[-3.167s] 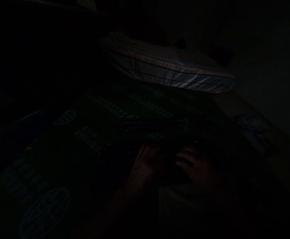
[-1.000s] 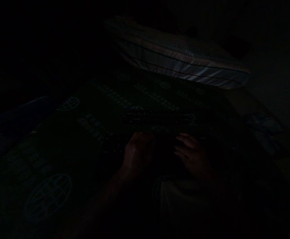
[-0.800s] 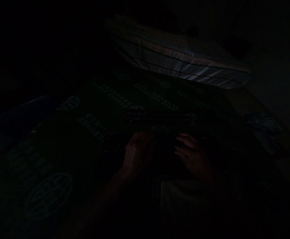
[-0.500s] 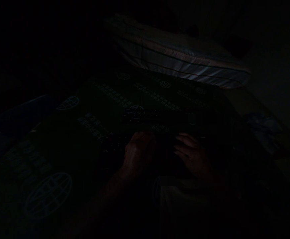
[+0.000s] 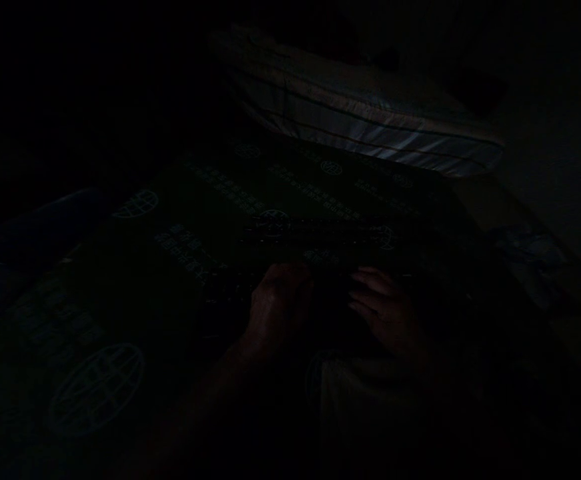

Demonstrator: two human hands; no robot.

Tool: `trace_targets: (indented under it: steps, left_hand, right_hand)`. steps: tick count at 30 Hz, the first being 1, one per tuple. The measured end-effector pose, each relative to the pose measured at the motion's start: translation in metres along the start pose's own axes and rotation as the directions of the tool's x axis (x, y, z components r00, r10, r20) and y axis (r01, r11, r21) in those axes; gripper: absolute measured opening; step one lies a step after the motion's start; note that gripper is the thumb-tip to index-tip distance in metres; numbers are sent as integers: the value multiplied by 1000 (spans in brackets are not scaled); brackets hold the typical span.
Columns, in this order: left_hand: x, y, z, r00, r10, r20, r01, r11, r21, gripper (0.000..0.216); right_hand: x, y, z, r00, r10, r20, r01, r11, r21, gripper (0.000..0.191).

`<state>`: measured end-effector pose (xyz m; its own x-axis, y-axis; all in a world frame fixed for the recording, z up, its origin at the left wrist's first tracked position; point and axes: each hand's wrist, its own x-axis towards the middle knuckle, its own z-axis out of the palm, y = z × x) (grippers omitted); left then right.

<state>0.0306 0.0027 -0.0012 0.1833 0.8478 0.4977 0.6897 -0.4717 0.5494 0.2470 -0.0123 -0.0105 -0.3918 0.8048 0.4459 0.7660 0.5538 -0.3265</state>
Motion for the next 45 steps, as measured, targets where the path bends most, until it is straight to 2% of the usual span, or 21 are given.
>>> trace_targets:
  steps: [13, 28, 35, 41, 45]
  left_hand:
    - [-1, -2, 1, 1000, 11, 2, -11, 1000, -21, 16]
    - [0, -2, 2, 1000, 12, 26, -13, 1000, 14, 16]
    - [-2, 2, 4, 986, 166, -1, -165, 982, 88, 18]
    - [-11, 12, 9, 953, 291, 87, -297, 952, 77, 15]
    - [-17, 14, 15, 932, 338, 133, -350, 934, 77, 18]
  right_hand:
    - [0, 2, 2, 999, 47, -10, -46, 999, 23, 17]
    - [-2, 1, 3, 999, 42, -4, -42, 999, 25, 16]
    - [-6, -4, 3, 1000, 2, -16, -3, 998, -70, 19]
    - [-12, -8, 4, 996, -88, -12, 82, 960, -269, 23]
    - [-15, -11, 2, 990, -137, 44, 144, 924, -355, 23]
